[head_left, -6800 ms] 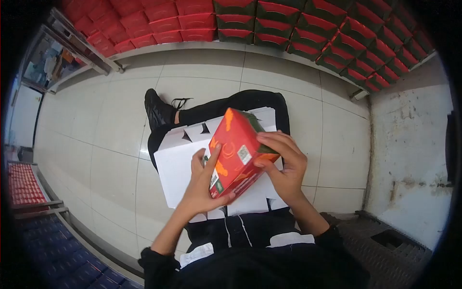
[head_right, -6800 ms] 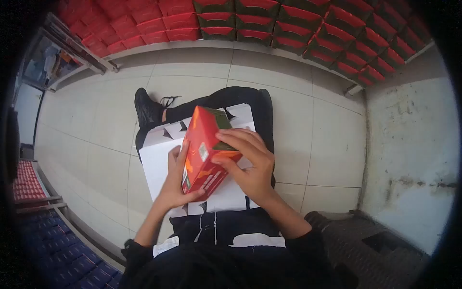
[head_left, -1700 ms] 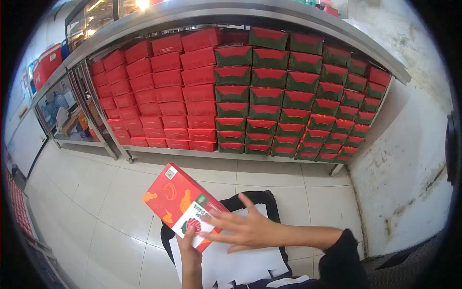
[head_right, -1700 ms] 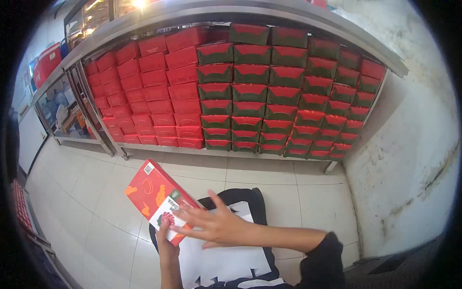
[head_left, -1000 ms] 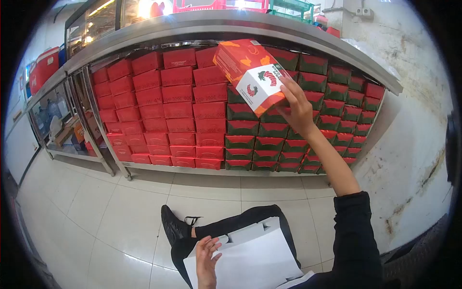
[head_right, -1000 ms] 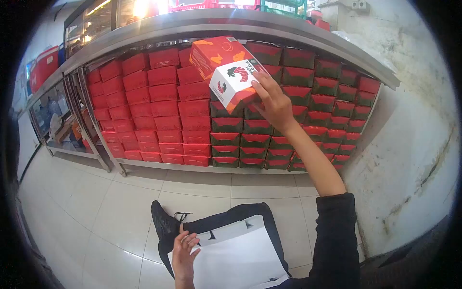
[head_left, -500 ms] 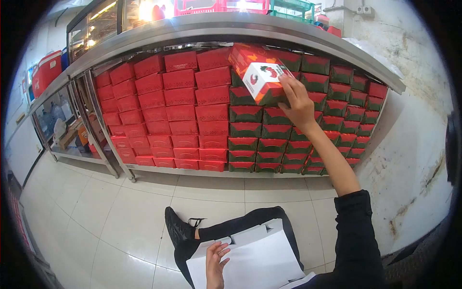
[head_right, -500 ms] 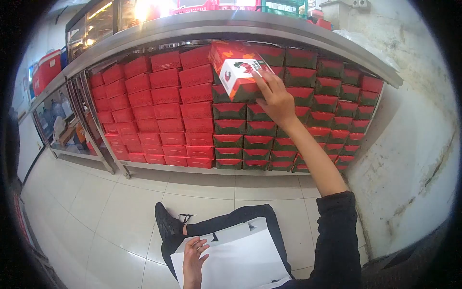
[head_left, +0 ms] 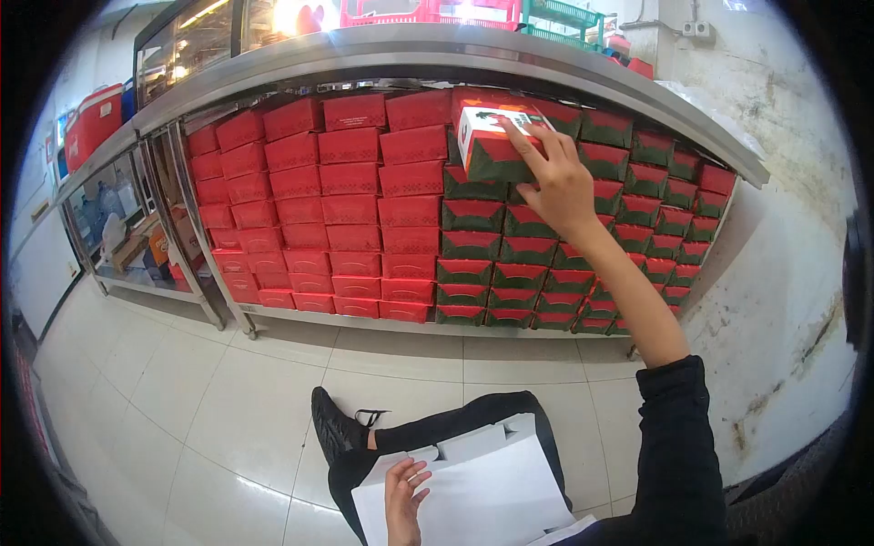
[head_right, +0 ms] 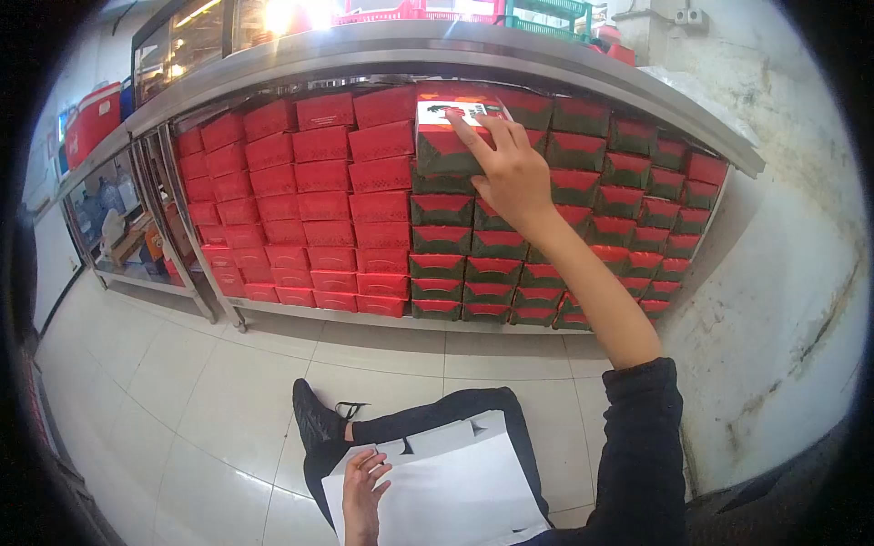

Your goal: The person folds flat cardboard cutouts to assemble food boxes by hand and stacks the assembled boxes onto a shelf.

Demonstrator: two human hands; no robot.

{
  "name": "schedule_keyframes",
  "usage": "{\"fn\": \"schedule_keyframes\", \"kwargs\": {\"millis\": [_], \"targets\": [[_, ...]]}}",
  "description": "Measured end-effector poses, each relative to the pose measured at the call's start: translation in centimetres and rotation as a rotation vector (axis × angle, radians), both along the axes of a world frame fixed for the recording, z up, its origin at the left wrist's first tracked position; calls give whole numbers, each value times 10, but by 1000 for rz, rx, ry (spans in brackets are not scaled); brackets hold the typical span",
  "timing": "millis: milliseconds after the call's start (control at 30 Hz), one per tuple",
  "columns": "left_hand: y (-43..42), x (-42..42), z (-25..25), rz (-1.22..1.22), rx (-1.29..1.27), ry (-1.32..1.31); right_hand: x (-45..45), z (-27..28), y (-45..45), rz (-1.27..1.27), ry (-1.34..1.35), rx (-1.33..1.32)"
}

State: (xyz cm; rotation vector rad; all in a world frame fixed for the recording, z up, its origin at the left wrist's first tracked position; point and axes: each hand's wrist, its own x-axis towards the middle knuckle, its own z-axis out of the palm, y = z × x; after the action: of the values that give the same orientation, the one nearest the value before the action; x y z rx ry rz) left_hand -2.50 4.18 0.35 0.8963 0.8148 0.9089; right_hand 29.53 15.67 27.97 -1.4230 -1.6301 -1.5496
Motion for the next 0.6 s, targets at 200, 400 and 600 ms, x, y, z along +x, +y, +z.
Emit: {"fn": "schedule_keyframes", "kwargs": {"millis": [200, 400, 600], "targets": [[1, 1, -1, 9, -1, -11, 20, 0, -9, 55, 48, -10], [-1, 6, 4, -11, 10, 19, 14, 1, -8, -10, 31, -27], [-3, 7, 3, -9, -23, 7, 2, 12, -1, -61, 68, -65]]}}
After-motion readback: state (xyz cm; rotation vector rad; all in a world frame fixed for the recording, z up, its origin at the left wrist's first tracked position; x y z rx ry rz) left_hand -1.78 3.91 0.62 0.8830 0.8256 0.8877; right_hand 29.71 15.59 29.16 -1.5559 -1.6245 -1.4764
